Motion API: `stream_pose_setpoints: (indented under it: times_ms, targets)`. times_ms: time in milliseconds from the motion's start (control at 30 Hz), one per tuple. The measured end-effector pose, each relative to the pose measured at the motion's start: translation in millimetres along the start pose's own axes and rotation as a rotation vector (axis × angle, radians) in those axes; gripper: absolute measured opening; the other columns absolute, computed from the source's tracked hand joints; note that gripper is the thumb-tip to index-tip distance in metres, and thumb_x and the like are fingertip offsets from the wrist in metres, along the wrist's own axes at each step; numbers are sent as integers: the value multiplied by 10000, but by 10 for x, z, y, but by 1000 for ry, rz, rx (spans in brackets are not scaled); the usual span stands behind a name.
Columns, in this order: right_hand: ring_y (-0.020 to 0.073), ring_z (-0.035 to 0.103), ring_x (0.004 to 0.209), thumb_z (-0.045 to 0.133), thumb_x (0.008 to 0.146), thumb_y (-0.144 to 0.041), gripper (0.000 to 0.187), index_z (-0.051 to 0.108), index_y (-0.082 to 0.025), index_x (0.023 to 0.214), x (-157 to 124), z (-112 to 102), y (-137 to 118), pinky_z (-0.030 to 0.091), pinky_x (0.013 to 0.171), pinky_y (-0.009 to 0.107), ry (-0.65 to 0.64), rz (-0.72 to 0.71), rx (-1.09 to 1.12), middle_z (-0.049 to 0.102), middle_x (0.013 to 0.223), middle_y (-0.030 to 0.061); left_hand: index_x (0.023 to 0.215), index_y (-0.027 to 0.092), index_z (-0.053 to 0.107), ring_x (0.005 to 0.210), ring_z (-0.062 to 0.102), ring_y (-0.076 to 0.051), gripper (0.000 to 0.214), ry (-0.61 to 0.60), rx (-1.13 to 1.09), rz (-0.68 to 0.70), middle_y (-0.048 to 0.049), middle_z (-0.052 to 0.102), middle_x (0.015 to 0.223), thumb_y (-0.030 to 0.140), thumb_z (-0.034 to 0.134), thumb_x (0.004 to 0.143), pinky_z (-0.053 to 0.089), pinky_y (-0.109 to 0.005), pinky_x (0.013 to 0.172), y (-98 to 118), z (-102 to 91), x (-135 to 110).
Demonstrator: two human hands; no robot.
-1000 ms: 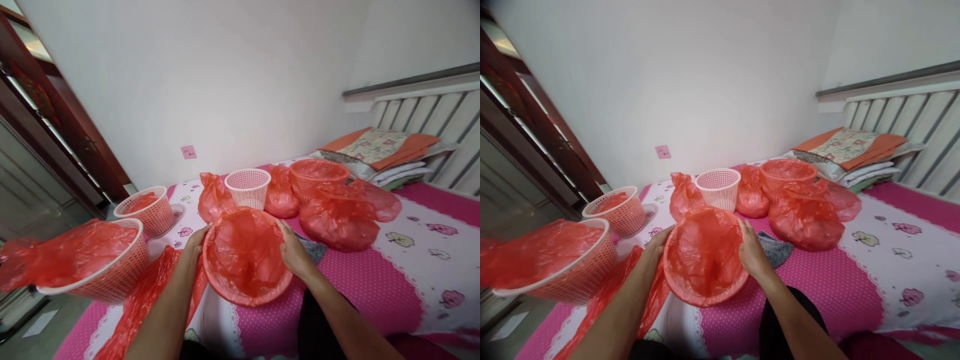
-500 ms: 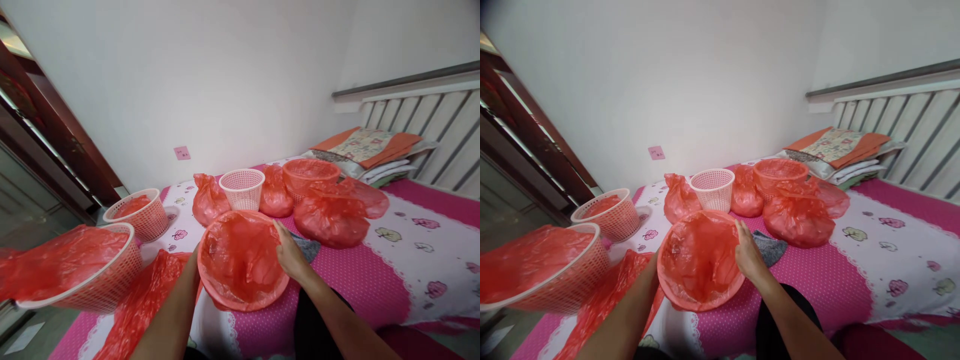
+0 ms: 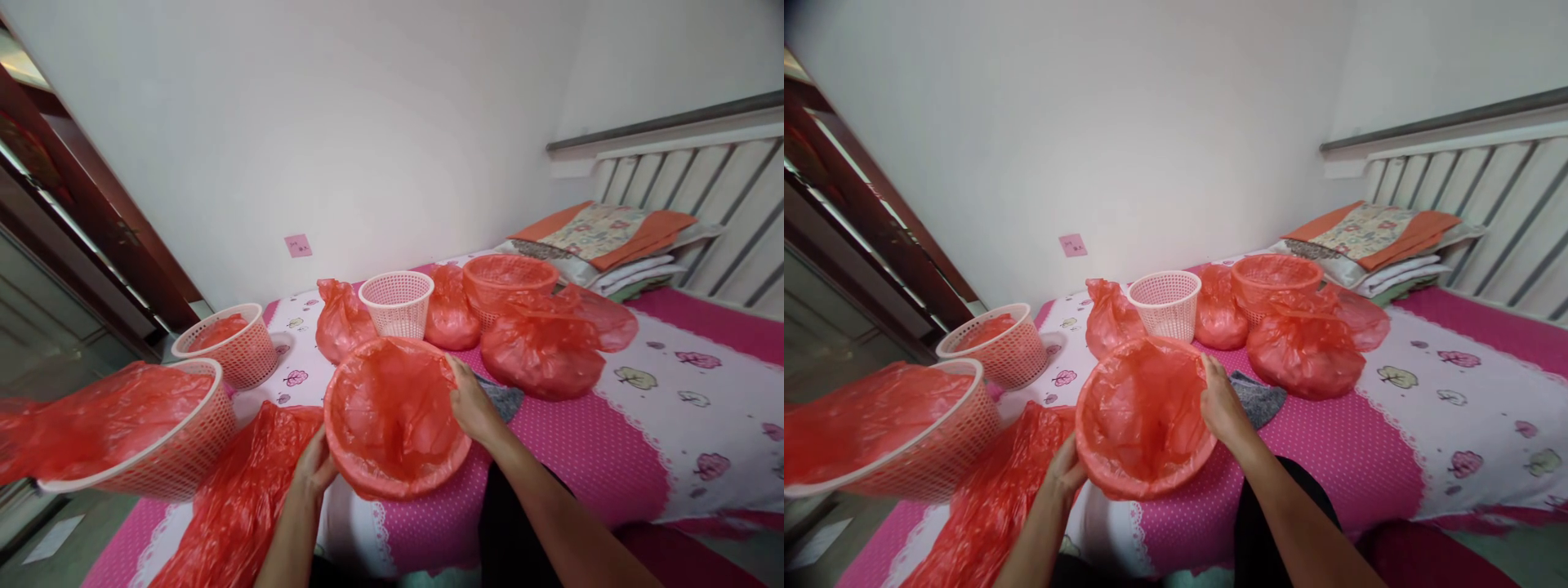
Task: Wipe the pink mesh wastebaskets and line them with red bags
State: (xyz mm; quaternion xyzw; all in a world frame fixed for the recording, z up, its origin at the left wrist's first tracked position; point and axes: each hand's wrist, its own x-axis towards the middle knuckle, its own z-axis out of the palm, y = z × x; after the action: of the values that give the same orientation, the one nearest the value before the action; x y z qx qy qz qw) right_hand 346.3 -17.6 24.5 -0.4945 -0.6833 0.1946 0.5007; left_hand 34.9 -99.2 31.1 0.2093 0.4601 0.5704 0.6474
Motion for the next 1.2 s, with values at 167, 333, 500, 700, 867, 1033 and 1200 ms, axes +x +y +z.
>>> stream_pose_setpoints:
  times_ms: [167, 333, 500, 700, 867, 1033, 1200]
  targets:
    - [270, 499, 1433, 429, 709, -33, 857, 451, -249, 1538, 30, -24, -48, 379, 1232, 509, -14, -14, -2, 568, 1502, 97, 1164, 207, 700, 1035, 772, -244, 250, 20, -315, -77, -72, 822, 1069, 176, 574, 950, 623, -394, 951, -345, -249, -359]
    - [261, 511, 1420, 431, 721, -31, 862, 445, -291, 1543, 43, -11, 12, 383, 1225, 510, -2, -46, -17, 580, 1488, 72, 1071, 183, 705, 793, 791, -198, 242, 117, -409, -176, -61, 820, 880, 79, 535, 935, 643, -322, 777, -693, -289, -480]
    - [281, 528, 1398, 429, 723, -24, 855, 455, -278, 1539, 40, 13, 91, 386, 1217, 544, 24, -65, -10, 584, 1477, 91, 1250, 227, 684, 1126, 747, -249, 299, -38, -528, -40, -97, 790, 1228, 165, 553, 989, 595, -409, 955, -826, -187, -568]
    - [284, 524, 1398, 434, 725, -17, 858, 464, -305, 1532, 44, 15, 112, 384, 1220, 541, 23, -81, 0, 593, 1463, 73, 918, 166, 740, 834, 779, -229, 103, -185, -439, -221, -93, 831, 943, 81, 703, 873, 579, -365, 829, -1156, -103, -744]
    - [283, 516, 1410, 430, 710, -15, 856, 481, -269, 1525, 53, 9, 99, 353, 1240, 534, 24, -68, 0, 586, 1473, 93, 748, 158, 639, 631, 729, -173, 176, 112, -455, -330, -45, 747, 673, 54, 651, 888, 523, -264, 634, -1414, 14, -706]
    - [263, 537, 1386, 432, 697, -12, 854, 502, -268, 1508, 51, 13, 85, 372, 1229, 507, 33, -60, 28, 604, 1450, 84, 775, 153, 635, 615, 696, -130, 152, 77, -481, -277, -25, 730, 714, 21, 688, 827, 499, -224, 598, -1361, 80, -775]
    - [270, 537, 1388, 446, 686, -15, 864, 502, -285, 1506, 57, 26, 100, 386, 1221, 501, 37, -59, 50, 607, 1450, 69, 781, 156, 662, 597, 651, -104, 210, -141, -422, -261, -5, 716, 737, 106, 857, 721, 472, -201, 566, -1272, 240, -949]
